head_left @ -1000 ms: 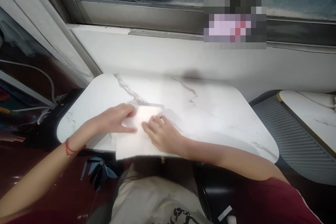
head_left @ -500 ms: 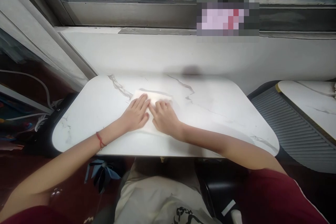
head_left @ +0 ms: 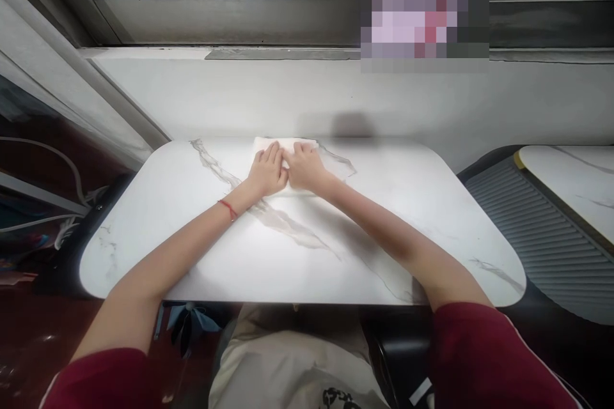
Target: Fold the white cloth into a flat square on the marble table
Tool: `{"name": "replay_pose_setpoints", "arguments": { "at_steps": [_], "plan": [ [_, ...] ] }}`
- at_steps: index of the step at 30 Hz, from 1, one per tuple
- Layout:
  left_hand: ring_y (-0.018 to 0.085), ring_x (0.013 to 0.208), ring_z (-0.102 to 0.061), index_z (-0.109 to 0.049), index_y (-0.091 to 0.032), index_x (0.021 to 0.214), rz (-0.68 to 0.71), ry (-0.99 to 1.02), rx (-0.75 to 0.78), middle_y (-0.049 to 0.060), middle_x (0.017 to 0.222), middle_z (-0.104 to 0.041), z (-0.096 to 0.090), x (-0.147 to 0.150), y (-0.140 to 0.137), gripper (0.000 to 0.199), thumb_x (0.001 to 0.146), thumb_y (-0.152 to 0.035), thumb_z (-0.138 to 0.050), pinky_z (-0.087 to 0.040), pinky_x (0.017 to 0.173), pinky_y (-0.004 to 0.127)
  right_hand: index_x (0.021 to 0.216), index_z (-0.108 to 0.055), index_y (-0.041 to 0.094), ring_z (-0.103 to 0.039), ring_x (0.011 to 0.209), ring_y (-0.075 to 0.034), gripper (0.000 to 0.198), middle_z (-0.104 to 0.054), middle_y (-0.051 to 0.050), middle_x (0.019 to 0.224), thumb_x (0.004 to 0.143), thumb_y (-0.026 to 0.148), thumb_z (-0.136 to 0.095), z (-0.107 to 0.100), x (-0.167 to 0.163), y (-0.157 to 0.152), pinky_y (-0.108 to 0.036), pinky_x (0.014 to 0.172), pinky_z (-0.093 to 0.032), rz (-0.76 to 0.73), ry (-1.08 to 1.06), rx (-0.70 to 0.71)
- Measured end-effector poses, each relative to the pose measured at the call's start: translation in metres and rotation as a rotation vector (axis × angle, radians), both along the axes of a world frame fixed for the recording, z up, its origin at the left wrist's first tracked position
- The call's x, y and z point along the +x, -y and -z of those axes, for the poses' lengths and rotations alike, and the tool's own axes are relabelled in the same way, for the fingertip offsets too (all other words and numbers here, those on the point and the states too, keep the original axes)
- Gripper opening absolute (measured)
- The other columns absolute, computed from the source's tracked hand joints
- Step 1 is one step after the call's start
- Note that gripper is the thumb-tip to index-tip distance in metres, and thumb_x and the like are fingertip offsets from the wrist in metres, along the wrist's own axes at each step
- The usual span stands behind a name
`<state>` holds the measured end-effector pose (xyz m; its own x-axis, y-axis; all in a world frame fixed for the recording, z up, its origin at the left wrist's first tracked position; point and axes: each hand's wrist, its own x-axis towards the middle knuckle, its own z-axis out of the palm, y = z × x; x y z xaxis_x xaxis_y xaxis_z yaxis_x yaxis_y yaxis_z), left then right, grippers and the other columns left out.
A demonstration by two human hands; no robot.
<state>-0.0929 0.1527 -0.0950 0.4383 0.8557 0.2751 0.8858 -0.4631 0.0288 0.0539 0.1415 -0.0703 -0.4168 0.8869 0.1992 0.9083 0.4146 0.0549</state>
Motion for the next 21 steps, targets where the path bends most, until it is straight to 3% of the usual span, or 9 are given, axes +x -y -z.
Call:
{"name": "replay_pose_setpoints", "arguments": {
  "at_steps": [5,8,21],
  "plan": [
    [0.030,0.153,-0.036,-0.048,-0.004,0.146,-0.034,0.040,-0.003,0.025,0.163,-0.037,-0.001,0.017,-0.037,0.057,0.093,-0.025,-0.039,-0.027,0.121,0.047,0.141,-0.059,0.011,-0.045,0.110,-0.035,0.049,-0.056,-0.023,0.127,0.097,0.019,-0.037,0.009,0.015,-0.035,-0.044,0.089,-0.032,0.051,-0.070,0.062],
    [0.031,0.152,-0.036,-0.050,-0.007,0.144,-0.045,0.066,0.007,0.024,0.162,-0.040,0.000,0.022,-0.048,0.055,0.093,-0.026,-0.040,-0.027,0.121,0.048,0.145,-0.057,0.014,-0.042,0.111,-0.034,0.052,-0.055,-0.021,0.128,0.097,0.021,-0.037,0.018,0.026,-0.046,-0.043,0.090,-0.032,0.010,-0.089,0.087],
    [0.031,0.151,-0.039,-0.052,-0.006,0.142,-0.032,0.114,0.023,0.025,0.159,-0.043,0.001,0.022,-0.045,0.052,0.094,-0.023,-0.042,-0.029,0.121,0.048,0.145,-0.058,0.017,-0.042,0.113,-0.032,0.052,-0.056,-0.018,0.127,0.098,0.022,-0.035,0.031,0.032,-0.048,-0.040,0.091,-0.034,0.011,-0.124,0.136]
  ]
}}
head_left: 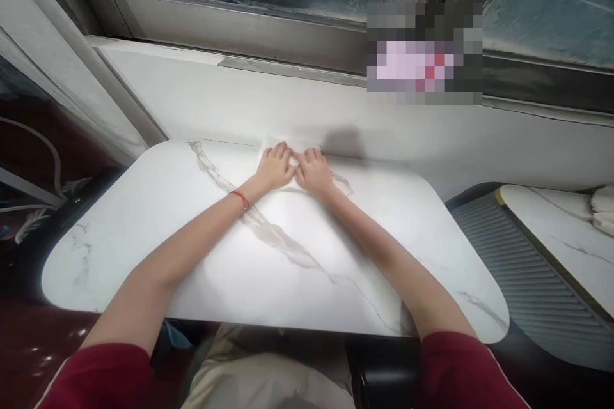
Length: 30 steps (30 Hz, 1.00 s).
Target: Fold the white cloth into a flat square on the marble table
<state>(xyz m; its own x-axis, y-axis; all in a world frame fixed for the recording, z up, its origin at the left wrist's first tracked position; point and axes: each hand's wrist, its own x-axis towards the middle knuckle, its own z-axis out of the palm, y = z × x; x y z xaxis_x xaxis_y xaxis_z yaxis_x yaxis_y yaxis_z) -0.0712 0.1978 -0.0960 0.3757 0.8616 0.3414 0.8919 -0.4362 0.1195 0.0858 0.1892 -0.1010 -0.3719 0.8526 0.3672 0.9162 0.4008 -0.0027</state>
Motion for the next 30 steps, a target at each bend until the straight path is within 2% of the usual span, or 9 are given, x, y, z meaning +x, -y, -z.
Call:
{"name": "replay_pose_setpoints", "arguments": {
  "at_steps": [8,19,25,30],
  "plan": [
    [0.030,0.150,-0.040,-0.052,-0.003,0.143,-0.004,-0.023,0.023,0.024,0.159,-0.044,0.002,-0.001,0.002,0.054,0.095,-0.022,-0.038,-0.028,0.121,0.045,0.143,-0.059,0.015,-0.044,0.110,-0.031,0.052,-0.058,-0.018,0.123,0.098,0.019,-0.035,-0.001,0.000,0.006,-0.039,0.092,-0.036,0.016,0.009,0.015],
    [0.034,0.150,-0.038,-0.049,0.000,0.144,0.095,-0.105,0.017,0.026,0.158,-0.044,-0.004,-0.003,0.013,0.056,0.095,-0.024,-0.037,-0.030,0.119,0.046,0.145,-0.058,0.013,-0.045,0.114,-0.031,0.051,-0.058,-0.019,0.126,0.099,0.020,-0.037,-0.001,0.002,0.023,-0.040,0.095,-0.037,0.048,0.009,-0.005],
    [0.041,0.130,-0.051,-0.058,0.001,0.131,0.146,-0.202,0.005,0.029,0.141,-0.056,-0.018,0.009,0.035,0.050,0.093,-0.024,-0.040,-0.040,0.102,0.052,0.142,-0.058,0.012,-0.046,0.109,-0.031,0.050,-0.059,-0.019,0.123,0.098,0.020,-0.035,0.001,0.014,0.047,-0.041,0.093,-0.038,0.043,0.043,0.019],
    [0.039,0.121,-0.055,-0.060,-0.001,0.127,0.158,-0.314,-0.027,0.026,0.133,-0.060,-0.036,0.024,0.059,0.047,0.093,-0.030,-0.044,-0.042,0.096,0.048,0.132,-0.063,0.012,-0.046,0.101,-0.030,0.045,-0.060,-0.017,0.113,0.096,0.020,-0.038,-0.002,0.028,0.072,-0.039,0.087,-0.039,-0.003,0.059,0.030]
  ]
}}
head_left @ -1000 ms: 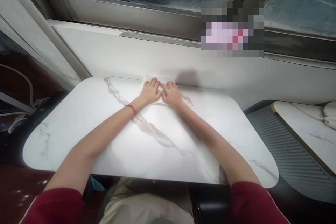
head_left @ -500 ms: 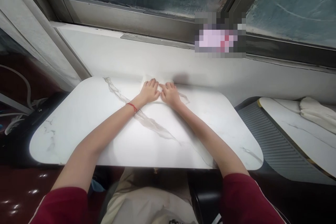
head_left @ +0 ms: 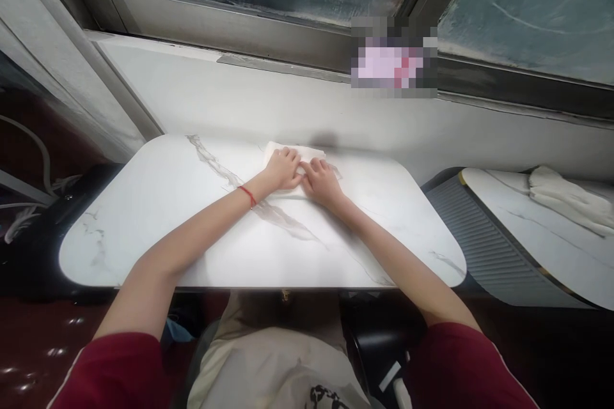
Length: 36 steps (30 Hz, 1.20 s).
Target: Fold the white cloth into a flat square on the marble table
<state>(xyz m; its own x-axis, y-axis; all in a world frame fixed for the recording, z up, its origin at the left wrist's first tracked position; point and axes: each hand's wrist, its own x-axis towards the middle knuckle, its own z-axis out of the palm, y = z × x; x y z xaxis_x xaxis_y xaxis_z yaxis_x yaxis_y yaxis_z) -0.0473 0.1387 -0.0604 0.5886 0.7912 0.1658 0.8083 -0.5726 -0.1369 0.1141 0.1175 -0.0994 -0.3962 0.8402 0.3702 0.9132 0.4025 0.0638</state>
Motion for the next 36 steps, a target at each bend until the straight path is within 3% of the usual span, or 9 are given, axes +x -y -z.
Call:
{"name": "replay_pose_setpoints", "arguments": {
  "at_steps": [5,10,17,21,27,31,34,36],
  "plan": [
    [0.037,0.111,-0.061,-0.062,-0.003,0.121,0.070,-0.079,-0.073,0.023,0.121,-0.067,-0.022,0.016,0.026,0.049,0.090,-0.039,-0.054,-0.045,0.081,0.041,0.120,-0.065,0.013,-0.046,0.092,-0.028,0.037,-0.060,-0.015,0.103,0.093,0.019,-0.040,-0.003,0.018,0.040,-0.036,0.080,-0.038,-0.064,-0.006,0.033],
    [0.030,0.079,-0.068,-0.067,-0.009,0.103,0.248,-0.116,-0.166,0.015,0.090,-0.074,-0.036,0.031,0.053,0.042,0.085,-0.047,-0.060,-0.040,0.061,0.036,0.111,-0.063,0.016,-0.043,0.084,-0.024,0.029,-0.059,-0.011,0.096,0.092,0.016,-0.042,-0.003,0.039,0.097,-0.033,0.071,-0.035,-0.127,-0.023,0.070],
    [0.022,0.065,-0.063,-0.066,-0.013,0.091,0.535,-0.039,-0.193,0.009,0.080,-0.072,-0.024,0.055,0.101,0.038,0.087,-0.051,-0.064,-0.034,0.053,0.031,0.106,-0.060,0.016,-0.042,0.077,-0.021,0.025,-0.056,-0.007,0.088,0.089,0.010,-0.043,-0.009,0.063,0.180,-0.031,0.066,-0.034,-0.082,-0.028,0.143],
    [0.022,0.079,-0.064,-0.066,-0.009,0.100,0.515,-0.044,-0.136,0.013,0.095,-0.071,-0.019,0.067,0.134,0.037,0.096,-0.045,-0.058,-0.040,0.062,0.032,0.100,-0.060,0.016,-0.042,0.076,-0.021,0.021,-0.054,-0.006,0.084,0.088,0.009,-0.044,-0.014,0.065,0.202,-0.031,0.065,-0.035,0.025,0.022,0.173],
    [0.025,0.091,-0.060,-0.068,-0.006,0.106,0.389,-0.127,-0.010,0.015,0.102,-0.069,-0.016,0.072,0.149,0.036,0.104,-0.033,-0.046,-0.042,0.073,0.035,0.123,-0.061,0.011,-0.048,0.089,-0.025,0.037,-0.057,-0.013,0.101,0.092,0.012,-0.042,-0.004,0.064,0.189,-0.033,0.071,-0.039,0.158,0.060,0.150],
    [0.029,0.111,-0.060,-0.065,-0.003,0.125,0.358,-0.091,0.050,0.020,0.124,-0.068,-0.004,0.073,0.127,0.039,0.105,-0.029,-0.044,-0.043,0.091,0.039,0.141,-0.057,0.013,-0.050,0.095,-0.028,0.048,-0.057,-0.017,0.112,0.098,0.020,-0.038,0.002,0.073,0.157,-0.035,0.076,-0.043,0.219,0.090,0.115],
    [0.036,0.138,-0.048,-0.054,-0.001,0.143,0.269,-0.034,0.048,0.027,0.149,-0.053,0.006,0.077,0.102,0.055,0.105,-0.039,-0.046,-0.039,0.107,0.045,0.149,-0.054,0.016,-0.050,0.103,-0.031,0.053,-0.056,-0.021,0.123,0.099,0.024,-0.037,0.001,0.081,0.127,-0.039,0.081,-0.045,0.261,0.126,0.046],
    [0.040,0.145,-0.042,-0.049,-0.001,0.148,0.213,-0.014,0.006,0.029,0.156,-0.046,0.010,0.081,0.085,0.061,0.104,-0.043,-0.046,-0.038,0.110,0.048,0.151,-0.053,0.017,-0.051,0.107,-0.033,0.055,-0.055,-0.023,0.129,0.098,0.024,-0.037,-0.002,0.086,0.106,-0.041,0.085,-0.045,0.285,0.140,-0.007]
  ]
}}
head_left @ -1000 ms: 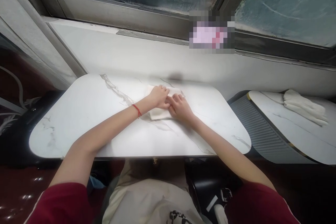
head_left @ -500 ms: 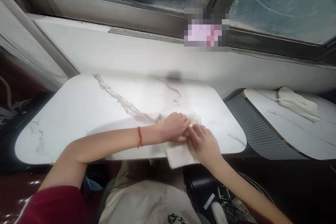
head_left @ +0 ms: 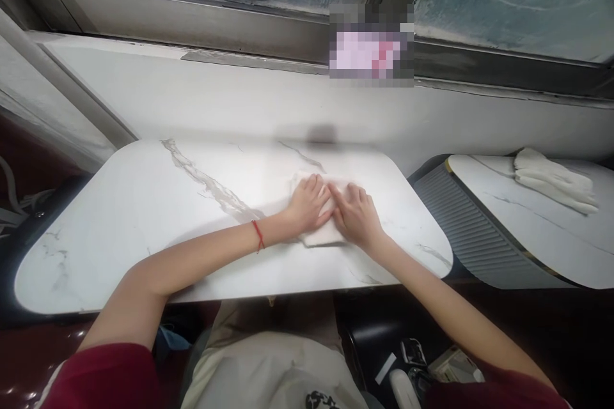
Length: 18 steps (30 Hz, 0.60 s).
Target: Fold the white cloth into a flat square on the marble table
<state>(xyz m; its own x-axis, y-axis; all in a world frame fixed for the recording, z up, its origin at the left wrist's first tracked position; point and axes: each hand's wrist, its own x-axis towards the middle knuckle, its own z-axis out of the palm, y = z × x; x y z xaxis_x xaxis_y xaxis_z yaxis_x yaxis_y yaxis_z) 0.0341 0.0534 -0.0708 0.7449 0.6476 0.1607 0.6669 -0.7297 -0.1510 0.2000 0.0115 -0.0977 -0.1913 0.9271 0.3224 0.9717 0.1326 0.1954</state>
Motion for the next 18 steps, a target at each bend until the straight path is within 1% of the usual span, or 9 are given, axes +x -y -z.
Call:
{"name": "replay_pose_setpoints", "arguments": {
  "at_steps": [5,8,10,13,15,18],
  "plan": [
    [0.041,0.151,-0.035,-0.045,-0.002,0.152,-0.100,0.024,-0.070,0.030,0.161,-0.038,0.006,0.021,-0.033,0.062,0.103,-0.040,-0.042,-0.031,0.118,0.053,0.155,-0.048,0.016,-0.052,0.115,-0.035,0.060,-0.054,-0.025,0.140,0.097,0.024,-0.035,-0.008,0.012,-0.046,-0.043,0.090,-0.045,0.022,0.016,-0.096],
    [0.041,0.151,-0.034,-0.043,0.000,0.153,-0.168,0.056,-0.083,0.030,0.161,-0.037,0.008,0.036,-0.047,0.062,0.103,-0.037,-0.038,-0.028,0.120,0.054,0.156,-0.047,0.017,-0.053,0.118,-0.036,0.061,-0.051,-0.026,0.146,0.097,0.022,-0.035,-0.010,0.021,-0.071,-0.043,0.092,-0.045,0.021,0.016,-0.118],
    [0.040,0.148,-0.037,-0.042,0.001,0.153,-0.204,0.087,-0.082,0.029,0.159,-0.041,0.009,0.046,-0.057,0.061,0.102,-0.034,-0.037,-0.030,0.118,0.054,0.156,-0.047,0.017,-0.054,0.115,-0.035,0.061,-0.052,-0.026,0.145,0.096,0.022,-0.035,-0.011,0.027,-0.087,-0.044,0.092,-0.045,0.023,0.004,-0.117],
    [0.039,0.144,-0.041,-0.041,0.001,0.153,-0.217,0.139,-0.080,0.028,0.155,-0.047,0.009,0.056,-0.072,0.061,0.101,-0.031,-0.036,-0.032,0.116,0.054,0.155,-0.050,0.017,-0.056,0.108,-0.034,0.060,-0.057,-0.025,0.139,0.097,0.023,-0.035,-0.013,0.034,-0.107,-0.044,0.090,-0.045,0.035,-0.024,-0.121],
    [0.039,0.144,-0.041,-0.041,0.000,0.153,-0.215,0.161,-0.089,0.027,0.154,-0.048,0.010,0.062,-0.083,0.062,0.100,-0.030,-0.036,-0.031,0.116,0.054,0.154,-0.050,0.016,-0.056,0.106,-0.034,0.060,-0.059,-0.025,0.136,0.097,0.023,-0.035,-0.015,0.037,-0.118,-0.044,0.090,-0.045,0.050,-0.046,-0.130],
    [0.039,0.145,-0.038,-0.041,0.000,0.154,-0.221,0.173,-0.113,0.026,0.156,-0.045,0.011,0.067,-0.101,0.063,0.100,-0.030,-0.035,-0.028,0.118,0.054,0.154,-0.050,0.015,-0.055,0.109,-0.034,0.059,-0.059,-0.024,0.132,0.098,0.023,-0.033,-0.017,0.038,-0.132,-0.043,0.091,-0.043,0.067,-0.079,-0.137]
  ]
}}
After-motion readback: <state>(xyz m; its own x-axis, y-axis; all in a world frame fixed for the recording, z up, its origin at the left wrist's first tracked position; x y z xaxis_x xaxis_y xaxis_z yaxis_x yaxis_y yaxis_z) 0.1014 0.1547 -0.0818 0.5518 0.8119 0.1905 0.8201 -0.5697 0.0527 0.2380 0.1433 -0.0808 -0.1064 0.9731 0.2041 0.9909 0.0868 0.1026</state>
